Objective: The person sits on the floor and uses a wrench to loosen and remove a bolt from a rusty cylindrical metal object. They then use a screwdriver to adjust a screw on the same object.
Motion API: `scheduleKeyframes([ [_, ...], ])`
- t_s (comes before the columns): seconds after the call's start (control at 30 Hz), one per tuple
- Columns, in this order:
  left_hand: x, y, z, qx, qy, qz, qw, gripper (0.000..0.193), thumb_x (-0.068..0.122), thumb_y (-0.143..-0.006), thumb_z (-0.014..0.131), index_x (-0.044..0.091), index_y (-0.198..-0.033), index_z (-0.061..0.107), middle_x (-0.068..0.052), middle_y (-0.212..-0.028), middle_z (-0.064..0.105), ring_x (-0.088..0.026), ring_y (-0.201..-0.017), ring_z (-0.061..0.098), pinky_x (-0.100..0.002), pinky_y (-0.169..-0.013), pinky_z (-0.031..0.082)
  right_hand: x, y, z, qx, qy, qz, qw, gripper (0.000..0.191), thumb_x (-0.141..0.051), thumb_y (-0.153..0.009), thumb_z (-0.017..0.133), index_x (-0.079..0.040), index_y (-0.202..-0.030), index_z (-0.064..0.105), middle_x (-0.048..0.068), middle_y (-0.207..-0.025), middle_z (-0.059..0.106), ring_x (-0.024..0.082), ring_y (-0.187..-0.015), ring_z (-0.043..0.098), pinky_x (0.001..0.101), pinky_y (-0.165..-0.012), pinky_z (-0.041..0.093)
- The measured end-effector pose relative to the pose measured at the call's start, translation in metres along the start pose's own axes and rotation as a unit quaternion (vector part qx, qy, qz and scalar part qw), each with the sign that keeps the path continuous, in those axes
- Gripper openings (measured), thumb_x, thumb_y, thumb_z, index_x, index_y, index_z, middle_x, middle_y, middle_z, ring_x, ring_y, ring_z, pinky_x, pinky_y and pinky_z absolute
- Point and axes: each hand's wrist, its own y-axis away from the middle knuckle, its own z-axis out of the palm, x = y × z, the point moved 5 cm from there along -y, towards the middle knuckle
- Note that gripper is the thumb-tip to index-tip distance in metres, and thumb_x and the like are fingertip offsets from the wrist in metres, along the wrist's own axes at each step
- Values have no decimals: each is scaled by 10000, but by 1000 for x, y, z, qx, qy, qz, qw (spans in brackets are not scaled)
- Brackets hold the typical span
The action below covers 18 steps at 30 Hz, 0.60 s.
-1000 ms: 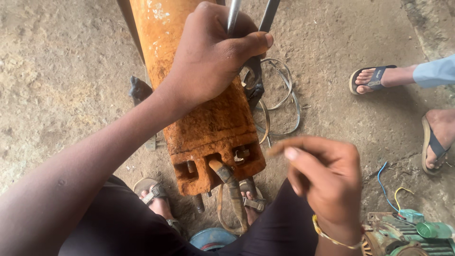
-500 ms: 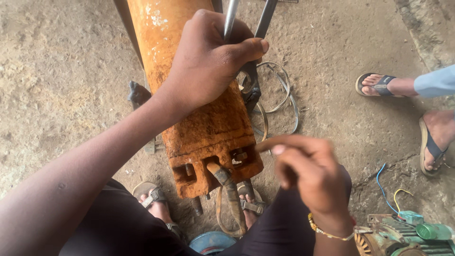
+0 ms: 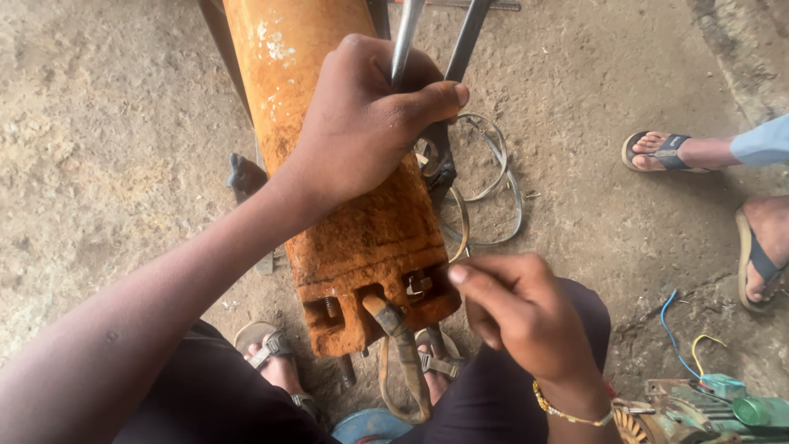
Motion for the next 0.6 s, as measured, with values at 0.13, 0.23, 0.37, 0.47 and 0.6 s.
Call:
scheduleKeyframes([
  [0.13, 1, -1, -1, -3, 20, -8, 1000, 214, 218, -933, 736, 25, -867, 800, -1, -676, 715, -48, -568, 612, -245, -523, 470, -8, 3, -10, 40, -139, -56, 988, 269, -102, -920, 596, 109, -890, 760, 77, -535, 610, 77, -365, 374, 253, -334, 260],
  [0.23, 2, -1, -1, -4, 22, -2, 1000, 214, 212, -944, 729, 23, -873, 802, -6, -684, 720, -48, -579, 613, -244, -536, 475, -24, 8, -20, 42, -183, -149, 971, 275, -100, -942, 569, 79, -948, 778, 125, -638, 681, 54, -396, 370, 242, -405, 272],
  [0.37, 3, -1, 0, -10, 17, -14, 1000, 210, 214, -939, 728, 33, -861, 800, -12, -678, 724, -55, -551, 604, -251, -513, 455, -4, 4, -13, 30, 24, -12, 999, 310, -134, -947, 570, 53, -835, 792, 33, -440, 503, 86, -340, 394, 254, -340, 284],
  [0.47, 4, 0, 0, -11, 16, -9, 1000, 211, 213, -950, 720, 36, -864, 797, -8, -683, 725, -51, -550, 607, -246, -511, 457, 6, 3, -5, -15, 58, 4, 998, 351, -146, -1016, 590, 78, -777, 715, 46, -476, 514, 84, -387, 429, 256, -379, 318],
  [0.6, 4, -1, 0, -11, 2, -19, 1000, 217, 218, -944, 718, 38, -852, 798, -9, -664, 719, -54, -520, 592, -248, -490, 445, -4, 4, -12, -34, -172, -70, 982, 276, -98, -977, 564, 101, -899, 739, 145, -666, 651, 82, -403, 407, 254, -365, 304],
])
